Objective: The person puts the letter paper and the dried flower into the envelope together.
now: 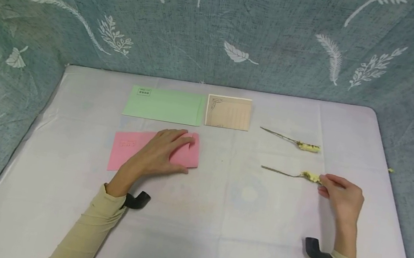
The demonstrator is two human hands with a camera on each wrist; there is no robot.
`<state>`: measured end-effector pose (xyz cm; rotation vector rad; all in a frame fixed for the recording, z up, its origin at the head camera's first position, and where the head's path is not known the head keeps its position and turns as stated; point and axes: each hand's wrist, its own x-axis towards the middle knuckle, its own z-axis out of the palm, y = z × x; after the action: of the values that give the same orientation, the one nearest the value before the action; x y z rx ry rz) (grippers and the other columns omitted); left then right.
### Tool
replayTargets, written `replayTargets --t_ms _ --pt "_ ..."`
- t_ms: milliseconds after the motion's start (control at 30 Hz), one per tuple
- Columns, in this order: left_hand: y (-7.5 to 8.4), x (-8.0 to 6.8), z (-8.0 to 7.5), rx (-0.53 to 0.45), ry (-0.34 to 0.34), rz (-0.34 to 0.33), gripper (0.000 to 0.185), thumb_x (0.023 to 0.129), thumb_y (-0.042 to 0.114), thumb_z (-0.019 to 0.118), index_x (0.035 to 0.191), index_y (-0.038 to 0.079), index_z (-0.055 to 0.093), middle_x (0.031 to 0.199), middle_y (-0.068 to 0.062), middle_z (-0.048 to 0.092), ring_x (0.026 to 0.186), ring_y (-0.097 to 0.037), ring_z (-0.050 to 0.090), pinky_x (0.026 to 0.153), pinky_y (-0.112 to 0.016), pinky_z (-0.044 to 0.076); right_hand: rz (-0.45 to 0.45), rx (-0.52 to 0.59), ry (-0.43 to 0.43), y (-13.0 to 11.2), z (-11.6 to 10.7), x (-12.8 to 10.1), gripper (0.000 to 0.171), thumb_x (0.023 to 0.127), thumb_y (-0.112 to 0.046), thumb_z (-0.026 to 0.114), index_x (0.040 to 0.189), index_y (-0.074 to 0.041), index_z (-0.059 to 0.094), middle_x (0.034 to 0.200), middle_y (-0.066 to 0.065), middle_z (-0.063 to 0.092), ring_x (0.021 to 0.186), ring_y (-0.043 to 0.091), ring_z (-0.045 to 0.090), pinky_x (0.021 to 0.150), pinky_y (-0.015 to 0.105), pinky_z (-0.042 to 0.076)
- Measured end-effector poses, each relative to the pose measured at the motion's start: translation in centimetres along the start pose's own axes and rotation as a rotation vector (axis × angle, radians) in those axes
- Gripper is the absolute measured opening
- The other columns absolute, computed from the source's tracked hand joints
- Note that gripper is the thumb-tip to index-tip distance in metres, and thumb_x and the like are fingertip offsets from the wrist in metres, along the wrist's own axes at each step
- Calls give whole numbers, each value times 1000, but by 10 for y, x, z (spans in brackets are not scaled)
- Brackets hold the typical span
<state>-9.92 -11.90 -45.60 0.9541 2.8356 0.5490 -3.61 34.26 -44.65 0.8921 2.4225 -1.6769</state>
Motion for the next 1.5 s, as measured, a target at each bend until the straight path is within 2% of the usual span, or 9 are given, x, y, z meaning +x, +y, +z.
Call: replayTargets --t_ms 167,267,433,533,767,1000,1267,1367,1500 --pt "0 0 1 4 7 5 78 76 54 78 140 18 52 147 -15 44 134 -31 39 113 -49 26 4 63 8 1 2 1 22 91 -9 67 109 2 60 70 -19 63 59 0 67 60 15 54" --pt "0 0 2 11 18 13 78 76 54 78 140 18 52 146 -15 45 134 -31 40 113 -49 27 -8 37 14 1 3 0 23 91 -7 66 110 3 60 72 -19 61 61 -2 66 62 14 54" --pt "-1 0 3 27 24 18 79 75 55 78 140 18 52 145 -14 45 133 -30 40 112 -49 28 -43 -62 5 1 6 -2 42 94 -16 65 123 13 55 73 -21 58 61 -5 64 62 14 54" --pt "-1 -1 4 28 23 13 79 75 55 78 139 18 52 145 -14 45 133 -30 40 112 -49 28 -66 -125 -2 1 7 -2 53 93 -22 66 129 15 53 77 -20 56 60 -5 63 60 14 54" --pt "0 -2 6 29 35 14 78 75 54 79 139 17 53 145 -15 45 133 -30 40 112 -49 28 -146 -255 -4 5 10 -2 51 90 -21 70 127 12 57 79 -16 53 57 -7 60 56 14 52" --pt "1 -3 10 33 42 14 80 74 55 78 140 17 52 145 -15 45 133 -31 40 112 -49 28 -205 -328 35 6 10 -4 46 88 -21 72 123 8 62 73 -20 53 56 -7 56 51 14 45" --pt "1 -3 11 32 34 5 79 75 54 78 140 18 52 146 -14 44 134 -31 39 113 -48 27 -149 -301 8 5 7 -5 45 88 -31 72 121 0 65 79 -24 54 69 -2 53 58 18 42" --pt "1 -3 12 33 36 6 78 75 54 78 140 18 52 146 -14 44 134 -30 39 113 -48 27 -159 -260 -33 6 6 -4 33 88 -33 73 112 -10 68 78 -26 57 72 -1 55 61 16 42" --pt "1 -3 13 41 41 10 79 75 54 78 140 18 52 146 -14 44 134 -30 39 113 -48 27 -192 -140 -117 9 4 -1 13 89 -29 72 100 -22 68 78 -26 63 74 -4 60 66 12 45"
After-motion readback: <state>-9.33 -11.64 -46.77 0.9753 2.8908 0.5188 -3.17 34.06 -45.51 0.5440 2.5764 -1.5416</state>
